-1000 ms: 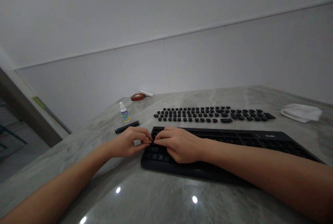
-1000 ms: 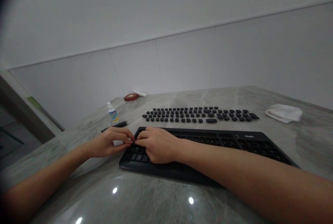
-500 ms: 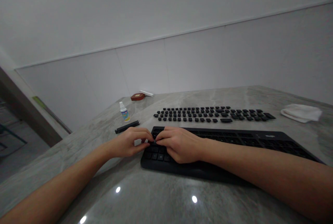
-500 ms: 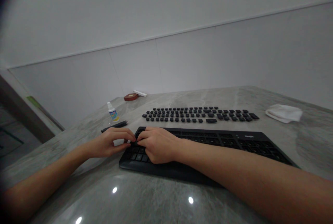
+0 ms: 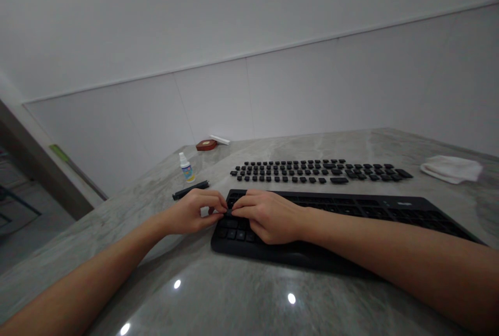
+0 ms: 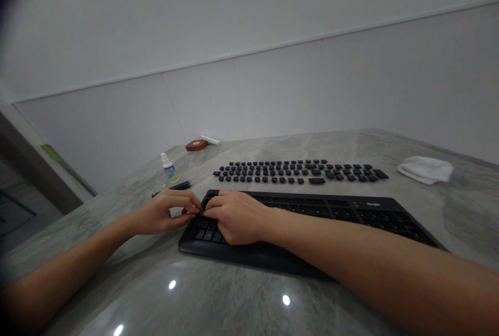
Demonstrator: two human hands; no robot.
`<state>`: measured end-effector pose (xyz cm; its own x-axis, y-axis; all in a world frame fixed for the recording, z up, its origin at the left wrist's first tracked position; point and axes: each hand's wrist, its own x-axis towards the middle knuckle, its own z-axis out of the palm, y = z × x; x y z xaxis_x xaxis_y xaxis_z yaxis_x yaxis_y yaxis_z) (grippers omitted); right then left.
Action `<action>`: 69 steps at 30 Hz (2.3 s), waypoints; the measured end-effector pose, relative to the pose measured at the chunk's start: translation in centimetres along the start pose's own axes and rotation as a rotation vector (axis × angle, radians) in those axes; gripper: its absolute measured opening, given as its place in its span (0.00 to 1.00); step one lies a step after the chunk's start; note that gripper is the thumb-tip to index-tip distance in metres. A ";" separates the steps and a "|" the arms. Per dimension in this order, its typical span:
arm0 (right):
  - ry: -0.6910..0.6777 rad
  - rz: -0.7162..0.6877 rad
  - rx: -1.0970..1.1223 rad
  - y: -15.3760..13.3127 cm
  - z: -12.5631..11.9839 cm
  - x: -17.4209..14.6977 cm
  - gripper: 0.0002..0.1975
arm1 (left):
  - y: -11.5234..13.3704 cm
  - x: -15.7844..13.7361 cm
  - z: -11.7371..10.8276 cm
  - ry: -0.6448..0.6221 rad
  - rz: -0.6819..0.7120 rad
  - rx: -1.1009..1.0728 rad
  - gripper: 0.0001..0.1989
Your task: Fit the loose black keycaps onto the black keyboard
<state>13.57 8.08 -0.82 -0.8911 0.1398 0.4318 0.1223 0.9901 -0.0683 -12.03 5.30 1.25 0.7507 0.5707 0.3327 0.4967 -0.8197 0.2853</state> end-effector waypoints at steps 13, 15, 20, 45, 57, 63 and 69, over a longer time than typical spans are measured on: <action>-0.007 0.012 0.004 -0.1 -0.1 0.0 0.22 | 0.0 -0.1 0.2 0.021 -0.029 -0.041 0.06; 0.007 0.012 0.005 -0.1 0.0 0.0 0.22 | 0.0 0.0 0.2 0.032 -0.049 -0.052 0.07; 0.034 0.016 0.027 0.0 0.0 0.0 0.22 | -0.1 0.1 0.2 0.061 -0.115 -0.090 0.07; 0.002 0.010 0.010 0.0 0.0 0.0 0.22 | -0.2 0.0 0.0 0.015 -0.054 -0.068 0.06; -0.035 -0.015 -0.024 -0.2 -0.1 0.1 0.21 | 0.2 -0.3 -0.2 -0.031 0.042 -0.001 0.09; 0.113 0.012 0.063 -0.3 0.1 0.1 0.21 | 0.7 -0.1 -0.4 -0.034 0.043 0.032 0.09; -0.032 0.097 0.055 -0.8 -0.2 0.2 0.18 | 0.7 -0.1 -0.3 -0.054 0.005 0.042 0.10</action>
<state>13.37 7.32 -0.48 -0.8901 0.2334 0.3916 0.1848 0.9700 -0.1580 -11.91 4.71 1.72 0.7753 0.5640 0.2843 0.5099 -0.8246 0.2452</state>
